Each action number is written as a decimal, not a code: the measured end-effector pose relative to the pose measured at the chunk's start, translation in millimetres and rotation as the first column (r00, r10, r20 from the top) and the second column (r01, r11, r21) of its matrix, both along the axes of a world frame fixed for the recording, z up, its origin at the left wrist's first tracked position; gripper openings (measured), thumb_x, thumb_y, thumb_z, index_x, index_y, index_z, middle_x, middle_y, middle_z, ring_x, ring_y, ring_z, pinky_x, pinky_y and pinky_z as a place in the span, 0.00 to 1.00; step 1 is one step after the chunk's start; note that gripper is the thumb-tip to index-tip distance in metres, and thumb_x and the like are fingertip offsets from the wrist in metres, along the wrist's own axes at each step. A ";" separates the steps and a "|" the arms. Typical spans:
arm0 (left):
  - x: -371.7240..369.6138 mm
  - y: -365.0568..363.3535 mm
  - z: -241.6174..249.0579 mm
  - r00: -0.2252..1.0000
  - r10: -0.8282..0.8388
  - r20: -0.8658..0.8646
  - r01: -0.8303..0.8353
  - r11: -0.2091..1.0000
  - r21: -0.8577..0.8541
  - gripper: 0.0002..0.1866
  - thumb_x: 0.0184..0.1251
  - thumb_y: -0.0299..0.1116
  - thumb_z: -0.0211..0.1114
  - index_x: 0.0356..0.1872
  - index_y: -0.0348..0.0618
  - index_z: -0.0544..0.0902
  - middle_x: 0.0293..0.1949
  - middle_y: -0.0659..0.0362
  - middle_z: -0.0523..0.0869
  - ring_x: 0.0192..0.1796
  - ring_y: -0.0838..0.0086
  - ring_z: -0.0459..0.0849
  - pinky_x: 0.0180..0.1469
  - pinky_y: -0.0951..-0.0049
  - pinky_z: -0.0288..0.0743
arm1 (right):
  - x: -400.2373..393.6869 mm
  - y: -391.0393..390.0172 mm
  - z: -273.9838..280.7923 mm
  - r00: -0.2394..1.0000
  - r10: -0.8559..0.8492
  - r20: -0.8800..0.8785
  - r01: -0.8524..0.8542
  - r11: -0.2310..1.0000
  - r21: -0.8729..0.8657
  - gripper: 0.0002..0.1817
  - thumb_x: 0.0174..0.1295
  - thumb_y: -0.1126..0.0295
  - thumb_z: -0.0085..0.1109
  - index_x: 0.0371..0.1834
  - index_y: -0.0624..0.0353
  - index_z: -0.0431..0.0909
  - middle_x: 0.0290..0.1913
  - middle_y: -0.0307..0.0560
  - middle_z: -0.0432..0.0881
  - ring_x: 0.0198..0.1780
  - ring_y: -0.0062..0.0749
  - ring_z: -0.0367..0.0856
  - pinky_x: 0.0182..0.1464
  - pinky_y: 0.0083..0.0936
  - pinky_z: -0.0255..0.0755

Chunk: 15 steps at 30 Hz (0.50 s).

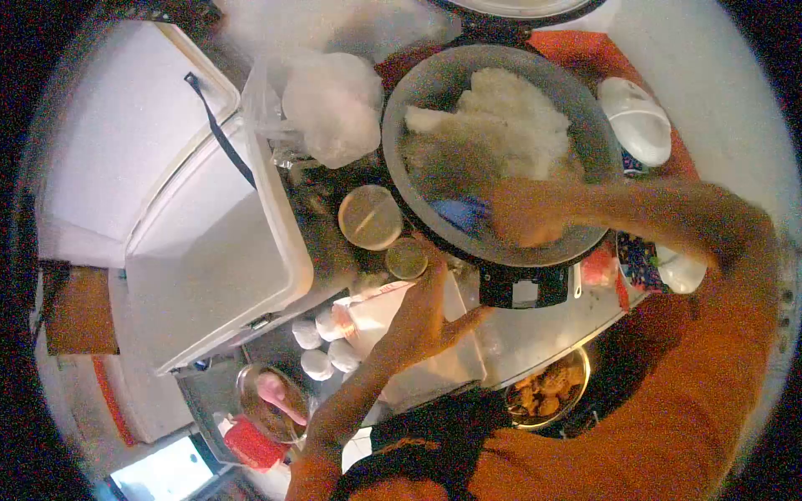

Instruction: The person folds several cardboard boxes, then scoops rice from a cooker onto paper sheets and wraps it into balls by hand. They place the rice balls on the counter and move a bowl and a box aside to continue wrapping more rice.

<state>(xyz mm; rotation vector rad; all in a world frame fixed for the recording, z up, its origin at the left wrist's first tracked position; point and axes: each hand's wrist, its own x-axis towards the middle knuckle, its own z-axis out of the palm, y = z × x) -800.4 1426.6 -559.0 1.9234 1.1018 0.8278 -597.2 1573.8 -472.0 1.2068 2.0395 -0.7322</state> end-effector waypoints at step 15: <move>-93.7 -154.1 -148.2 0.865 0.145 -0.481 -0.174 0.985 -0.017 0.57 0.64 0.52 0.71 0.79 0.26 0.45 0.79 0.29 0.49 0.82 0.38 0.46 0.81 0.48 0.50 | 65.2 -193.0 25.6 0.219 -0.858 -0.466 0.506 0.508 -0.697 0.17 0.79 0.56 0.46 0.53 0.58 0.76 0.27 0.44 0.82 0.13 0.26 0.70 0.16 0.24 0.66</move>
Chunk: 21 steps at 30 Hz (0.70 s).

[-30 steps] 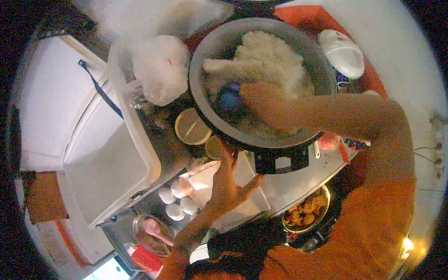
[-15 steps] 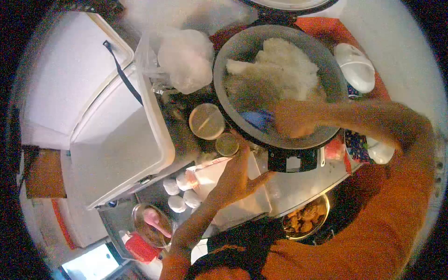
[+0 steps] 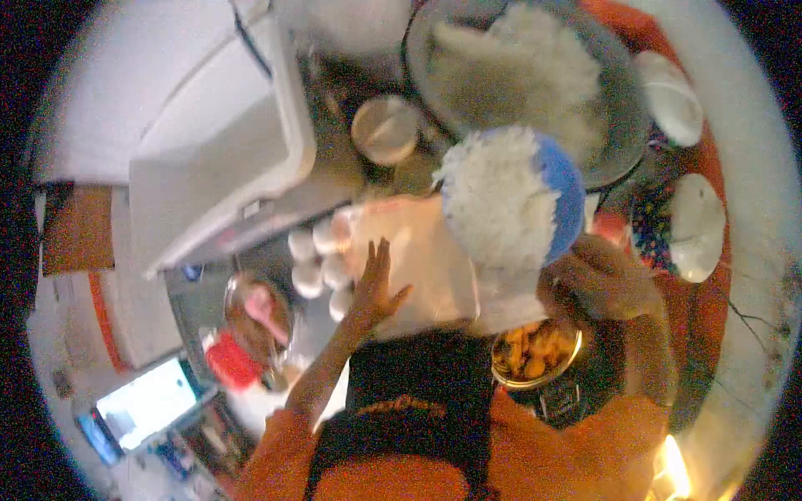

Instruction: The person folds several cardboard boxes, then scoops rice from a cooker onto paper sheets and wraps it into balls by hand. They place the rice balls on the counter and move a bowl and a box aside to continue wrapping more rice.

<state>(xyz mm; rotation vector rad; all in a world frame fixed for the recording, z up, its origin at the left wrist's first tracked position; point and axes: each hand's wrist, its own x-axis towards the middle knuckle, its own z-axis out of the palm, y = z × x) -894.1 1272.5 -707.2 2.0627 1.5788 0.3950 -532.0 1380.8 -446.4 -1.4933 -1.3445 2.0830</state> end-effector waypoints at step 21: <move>-24.2 -49.4 -22.5 0.977 0.048 -0.209 -0.089 0.977 -0.192 0.67 0.50 0.65 0.73 0.74 0.15 0.51 0.75 0.27 0.58 0.80 0.39 0.53 0.83 0.50 0.42 | -132.0 -115.9 -277.0 0.670 -0.172 0.722 -0.541 0.553 0.634 0.28 0.71 0.45 0.57 0.24 0.59 0.82 0.19 0.54 0.81 0.26 0.54 0.82 0.51 0.49 0.67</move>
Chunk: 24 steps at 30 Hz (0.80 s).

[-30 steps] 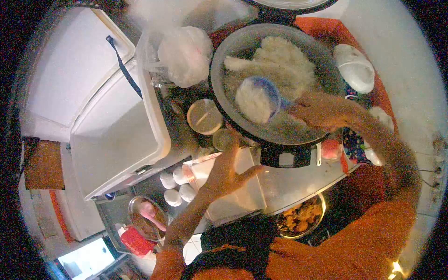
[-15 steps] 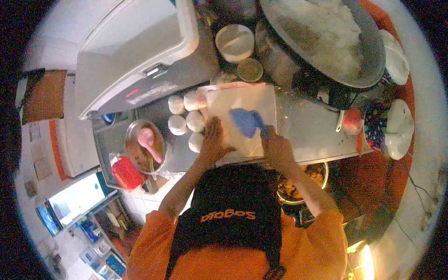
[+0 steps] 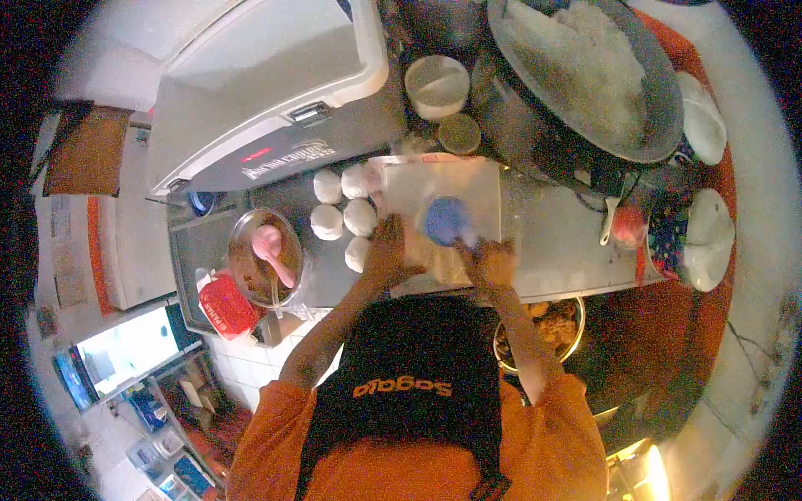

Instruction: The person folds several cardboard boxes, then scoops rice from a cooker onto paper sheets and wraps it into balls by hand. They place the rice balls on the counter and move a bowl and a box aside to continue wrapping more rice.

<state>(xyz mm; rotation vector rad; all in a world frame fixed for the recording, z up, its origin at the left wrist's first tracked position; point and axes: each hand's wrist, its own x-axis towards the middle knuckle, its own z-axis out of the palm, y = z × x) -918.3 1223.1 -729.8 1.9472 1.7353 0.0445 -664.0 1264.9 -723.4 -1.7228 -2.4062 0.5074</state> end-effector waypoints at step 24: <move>-26.3 -3.6 7.7 0.916 0.065 0.396 -0.145 0.974 0.175 0.11 0.72 0.31 0.62 0.51 0.45 0.85 0.53 0.53 0.88 0.49 0.57 0.90 0.53 0.57 0.83 | 16.4 33.6 2.6 0.900 0.248 -0.358 -0.278 0.960 -0.033 0.16 0.68 0.67 0.51 0.55 0.57 0.83 0.52 0.52 0.87 0.51 0.55 0.85 0.55 0.47 0.79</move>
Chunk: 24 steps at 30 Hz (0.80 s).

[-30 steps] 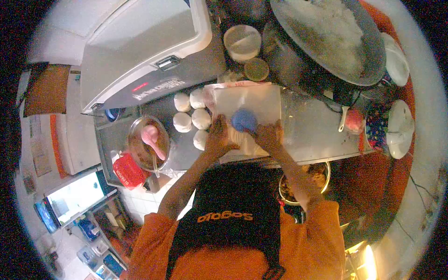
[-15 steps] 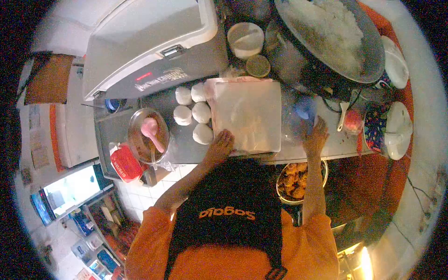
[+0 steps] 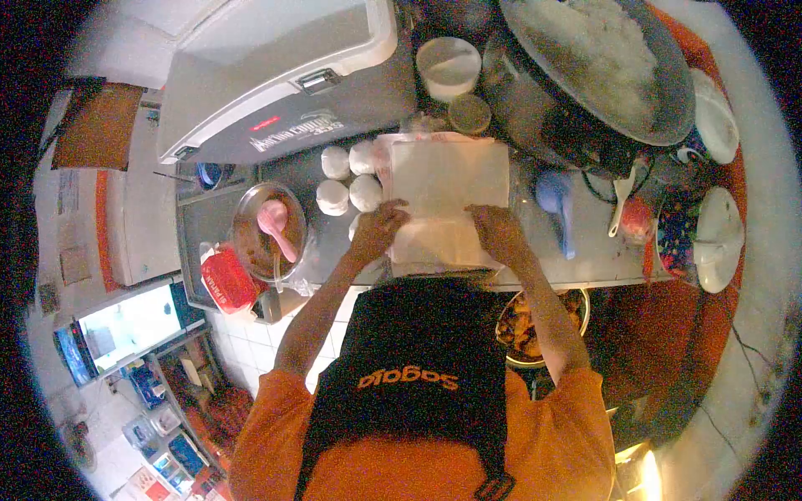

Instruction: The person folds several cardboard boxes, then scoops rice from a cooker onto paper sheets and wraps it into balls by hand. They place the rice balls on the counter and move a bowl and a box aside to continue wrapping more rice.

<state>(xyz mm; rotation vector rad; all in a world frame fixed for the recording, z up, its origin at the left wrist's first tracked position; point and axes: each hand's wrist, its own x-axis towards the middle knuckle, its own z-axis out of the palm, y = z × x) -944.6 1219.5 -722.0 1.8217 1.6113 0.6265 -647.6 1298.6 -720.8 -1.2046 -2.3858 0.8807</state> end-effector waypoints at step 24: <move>72.5 15.4 -6.1 0.945 -0.070 -0.321 0.154 0.958 0.243 0.29 0.63 0.28 0.57 0.68 0.35 0.73 0.67 0.43 0.76 0.71 0.52 0.73 0.73 0.55 0.66 | 43.6 45.2 -36.3 0.960 -0.198 -0.197 0.086 0.880 -0.466 0.19 0.70 0.53 0.60 0.38 0.60 0.85 0.30 0.50 0.84 0.34 0.41 0.83 0.40 0.42 0.77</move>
